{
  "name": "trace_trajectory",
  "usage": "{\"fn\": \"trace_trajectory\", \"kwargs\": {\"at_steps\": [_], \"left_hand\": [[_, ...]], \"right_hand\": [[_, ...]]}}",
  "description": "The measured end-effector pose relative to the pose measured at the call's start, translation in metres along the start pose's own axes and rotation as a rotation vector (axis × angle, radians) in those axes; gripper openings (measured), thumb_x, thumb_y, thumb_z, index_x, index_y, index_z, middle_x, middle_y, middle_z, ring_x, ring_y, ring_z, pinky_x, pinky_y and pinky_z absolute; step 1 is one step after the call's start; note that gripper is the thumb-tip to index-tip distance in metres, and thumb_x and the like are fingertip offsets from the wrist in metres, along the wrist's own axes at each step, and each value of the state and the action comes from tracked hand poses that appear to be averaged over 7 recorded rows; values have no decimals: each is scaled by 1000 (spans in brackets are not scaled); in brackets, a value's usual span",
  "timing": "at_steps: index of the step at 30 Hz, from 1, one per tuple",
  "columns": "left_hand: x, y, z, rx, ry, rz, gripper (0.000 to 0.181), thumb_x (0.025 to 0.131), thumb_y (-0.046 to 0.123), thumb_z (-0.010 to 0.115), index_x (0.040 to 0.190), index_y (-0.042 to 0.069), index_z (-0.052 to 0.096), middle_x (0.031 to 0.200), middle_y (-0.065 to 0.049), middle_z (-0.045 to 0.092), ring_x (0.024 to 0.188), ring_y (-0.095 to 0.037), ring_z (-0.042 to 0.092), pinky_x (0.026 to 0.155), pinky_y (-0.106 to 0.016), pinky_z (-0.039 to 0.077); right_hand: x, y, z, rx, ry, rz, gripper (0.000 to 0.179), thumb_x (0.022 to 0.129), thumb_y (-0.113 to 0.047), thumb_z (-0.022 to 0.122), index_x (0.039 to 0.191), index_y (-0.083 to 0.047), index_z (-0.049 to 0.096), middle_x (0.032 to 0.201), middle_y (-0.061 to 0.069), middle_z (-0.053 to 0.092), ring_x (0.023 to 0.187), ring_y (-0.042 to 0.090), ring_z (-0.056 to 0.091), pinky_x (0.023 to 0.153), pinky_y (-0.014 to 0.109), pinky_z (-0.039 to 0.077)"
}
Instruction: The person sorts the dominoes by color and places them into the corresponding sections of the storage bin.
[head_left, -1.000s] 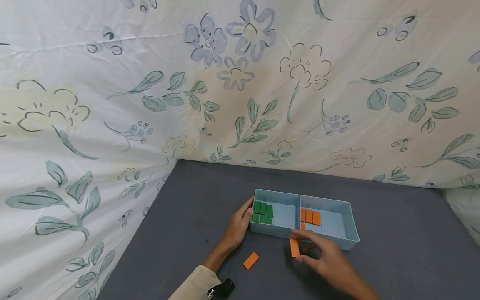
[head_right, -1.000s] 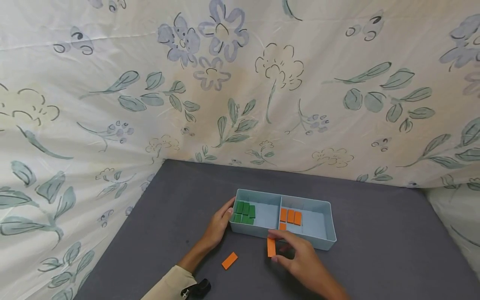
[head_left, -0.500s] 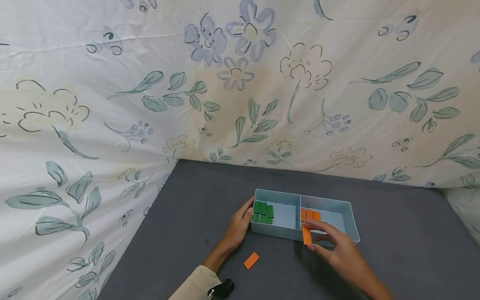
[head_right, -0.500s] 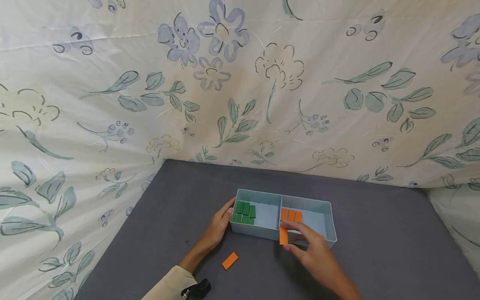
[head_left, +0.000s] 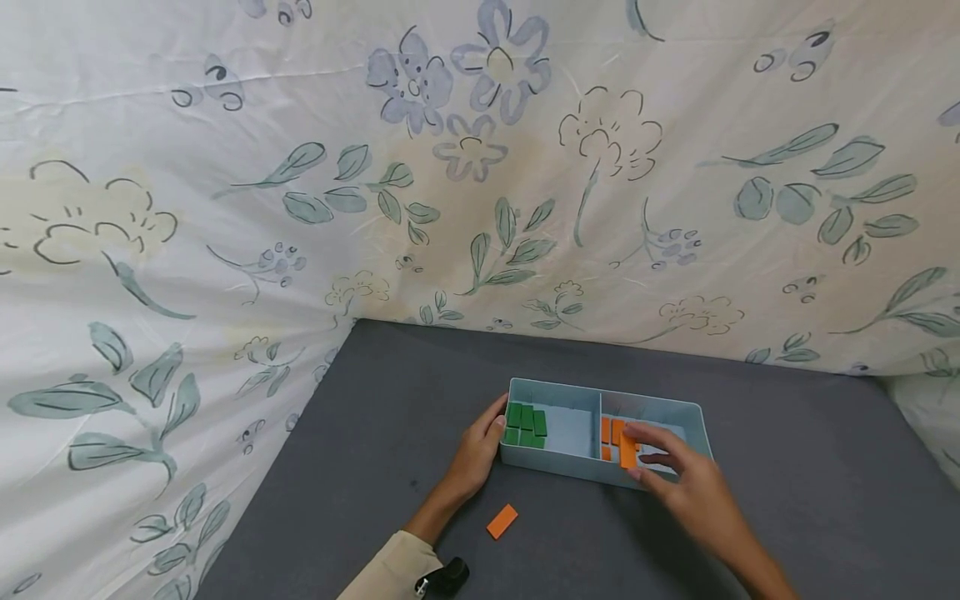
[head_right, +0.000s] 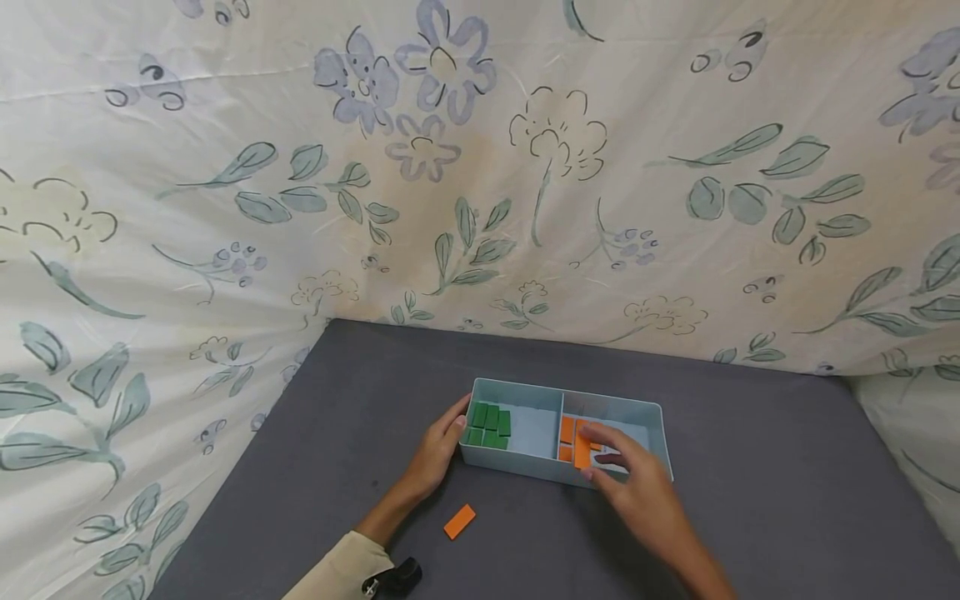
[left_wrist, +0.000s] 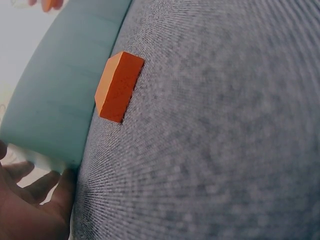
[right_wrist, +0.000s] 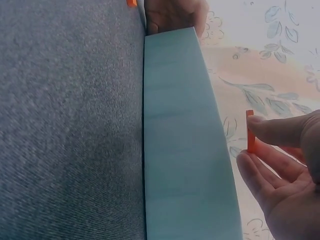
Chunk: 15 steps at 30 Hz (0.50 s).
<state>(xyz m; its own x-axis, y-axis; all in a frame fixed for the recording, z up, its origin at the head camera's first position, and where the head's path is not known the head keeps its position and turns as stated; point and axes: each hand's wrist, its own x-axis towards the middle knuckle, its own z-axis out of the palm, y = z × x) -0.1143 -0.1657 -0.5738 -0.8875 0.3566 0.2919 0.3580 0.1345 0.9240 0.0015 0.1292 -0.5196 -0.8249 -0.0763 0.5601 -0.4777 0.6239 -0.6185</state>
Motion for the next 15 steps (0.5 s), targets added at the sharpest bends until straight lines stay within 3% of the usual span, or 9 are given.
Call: {"fn": "trace_trajectory", "kwargs": {"at_steps": [9, 15], "left_hand": [[0, -3, 0, 13, 2, 7, 53, 118, 24, 38, 167, 6, 32, 170, -10, 38, 159, -29, 31, 127, -58, 24], [0, -4, -1, 4, -3, 19, 53, 118, 24, 37, 167, 5, 31, 170, -10, 37, 159, -28, 30, 127, -58, 24]], "right_hand": [[5, 9, -2, -17, -15, 34, 63, 81, 6, 88, 138, -9, 68, 131, 10, 74, 111, -6, 65, 87, 15, 57], [10, 12, -4, -49, -42, 89, 65, 83, 2, 88, 143, -7, 64, 129, 13, 74, 112, 17, 72, 88, 14, 56]]}}
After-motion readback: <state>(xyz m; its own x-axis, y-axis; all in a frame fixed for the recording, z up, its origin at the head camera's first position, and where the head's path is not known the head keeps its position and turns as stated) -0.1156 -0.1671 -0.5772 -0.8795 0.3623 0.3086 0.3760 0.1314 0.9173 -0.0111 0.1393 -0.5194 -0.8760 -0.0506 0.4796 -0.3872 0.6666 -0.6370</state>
